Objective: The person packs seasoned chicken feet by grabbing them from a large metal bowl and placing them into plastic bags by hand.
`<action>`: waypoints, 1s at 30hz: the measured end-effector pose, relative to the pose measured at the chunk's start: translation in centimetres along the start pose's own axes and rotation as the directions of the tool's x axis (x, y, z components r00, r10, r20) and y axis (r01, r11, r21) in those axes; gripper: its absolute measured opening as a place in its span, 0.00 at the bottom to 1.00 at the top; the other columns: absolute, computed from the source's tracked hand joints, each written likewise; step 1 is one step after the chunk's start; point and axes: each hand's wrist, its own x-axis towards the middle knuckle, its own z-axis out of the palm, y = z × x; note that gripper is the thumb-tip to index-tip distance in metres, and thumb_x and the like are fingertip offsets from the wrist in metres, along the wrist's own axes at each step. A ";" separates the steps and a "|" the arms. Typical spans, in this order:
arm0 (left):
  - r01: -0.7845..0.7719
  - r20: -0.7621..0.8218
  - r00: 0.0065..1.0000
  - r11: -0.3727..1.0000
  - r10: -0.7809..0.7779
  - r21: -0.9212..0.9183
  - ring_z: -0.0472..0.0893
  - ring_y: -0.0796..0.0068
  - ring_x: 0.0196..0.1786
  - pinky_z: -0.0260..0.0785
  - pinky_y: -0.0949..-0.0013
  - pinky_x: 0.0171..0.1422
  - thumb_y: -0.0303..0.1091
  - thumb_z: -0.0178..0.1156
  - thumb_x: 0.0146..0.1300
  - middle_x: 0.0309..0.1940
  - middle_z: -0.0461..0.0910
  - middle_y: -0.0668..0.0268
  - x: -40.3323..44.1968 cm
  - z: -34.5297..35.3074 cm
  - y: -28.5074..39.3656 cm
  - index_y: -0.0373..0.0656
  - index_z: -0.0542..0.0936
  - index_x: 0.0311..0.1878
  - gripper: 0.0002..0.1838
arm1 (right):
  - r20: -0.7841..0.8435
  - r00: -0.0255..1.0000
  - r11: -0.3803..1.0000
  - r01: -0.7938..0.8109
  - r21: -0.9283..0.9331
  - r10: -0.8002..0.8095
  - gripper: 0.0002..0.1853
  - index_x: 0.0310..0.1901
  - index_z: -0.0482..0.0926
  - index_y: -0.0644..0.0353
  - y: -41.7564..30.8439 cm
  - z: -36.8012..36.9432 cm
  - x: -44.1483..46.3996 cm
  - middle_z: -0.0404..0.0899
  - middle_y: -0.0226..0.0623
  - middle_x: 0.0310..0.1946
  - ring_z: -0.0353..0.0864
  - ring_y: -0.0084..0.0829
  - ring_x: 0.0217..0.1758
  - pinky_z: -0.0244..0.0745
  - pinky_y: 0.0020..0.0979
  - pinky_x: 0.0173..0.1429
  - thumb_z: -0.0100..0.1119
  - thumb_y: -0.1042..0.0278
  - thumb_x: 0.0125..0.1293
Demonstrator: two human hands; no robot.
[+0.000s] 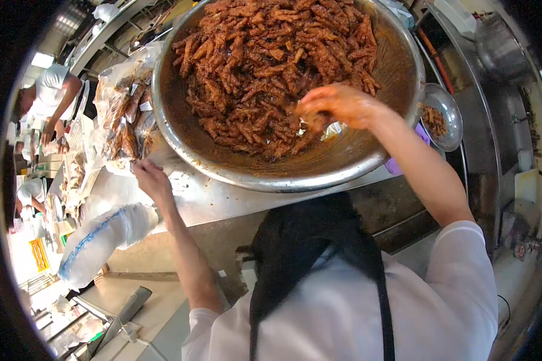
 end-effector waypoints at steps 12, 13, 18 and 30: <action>0.259 0.372 0.918 0.499 0.139 -0.827 0.77 0.67 0.48 0.67 0.63 0.60 0.36 0.52 0.69 0.43 0.80 0.60 22.0 -14.0 -5.8 0.34 0.77 0.47 0.14 | -0.431 0.803 0.797 0.547 0.256 -0.413 0.13 0.47 0.75 0.63 1.6 -11.6 -9.3 0.79 0.38 0.41 0.79 0.28 0.45 0.75 0.31 0.49 0.55 0.64 0.68; 0.376 0.454 0.884 0.406 0.114 -0.833 0.77 0.64 0.49 0.66 0.61 0.63 0.34 0.53 0.69 0.43 0.79 0.58 23.8 -14.5 -5.6 0.32 0.77 0.47 0.13 | -0.497 0.734 0.771 0.610 0.185 -0.462 0.12 0.47 0.75 0.63 1.1 -12.5 -11.1 0.79 0.37 0.41 0.78 0.28 0.45 0.75 0.31 0.49 0.56 0.65 0.67; 0.425 0.487 0.839 0.265 0.243 -0.865 0.77 0.61 0.50 0.64 0.58 0.68 0.35 0.53 0.69 0.46 0.79 0.55 27.9 -15.5 -6.2 0.31 0.76 0.48 0.15 | -0.929 0.046 0.839 0.449 -0.308 -0.366 0.12 0.43 0.78 0.62 7.3 -23.2 -15.2 0.80 0.33 0.33 0.78 0.24 0.31 0.75 0.28 0.41 0.60 0.63 0.64; 0.193 0.253 0.946 0.277 0.201 -0.941 0.76 0.68 0.39 0.71 0.60 0.54 0.35 0.55 0.68 0.34 0.76 0.65 23.2 -16.0 4.7 0.41 0.75 0.37 0.08 | -0.594 0.540 0.800 0.330 -0.502 -0.596 0.14 0.45 0.80 0.57 -10.2 -8.3 -4.1 0.76 0.21 0.30 0.67 0.15 0.28 0.65 0.18 0.35 0.60 0.57 0.64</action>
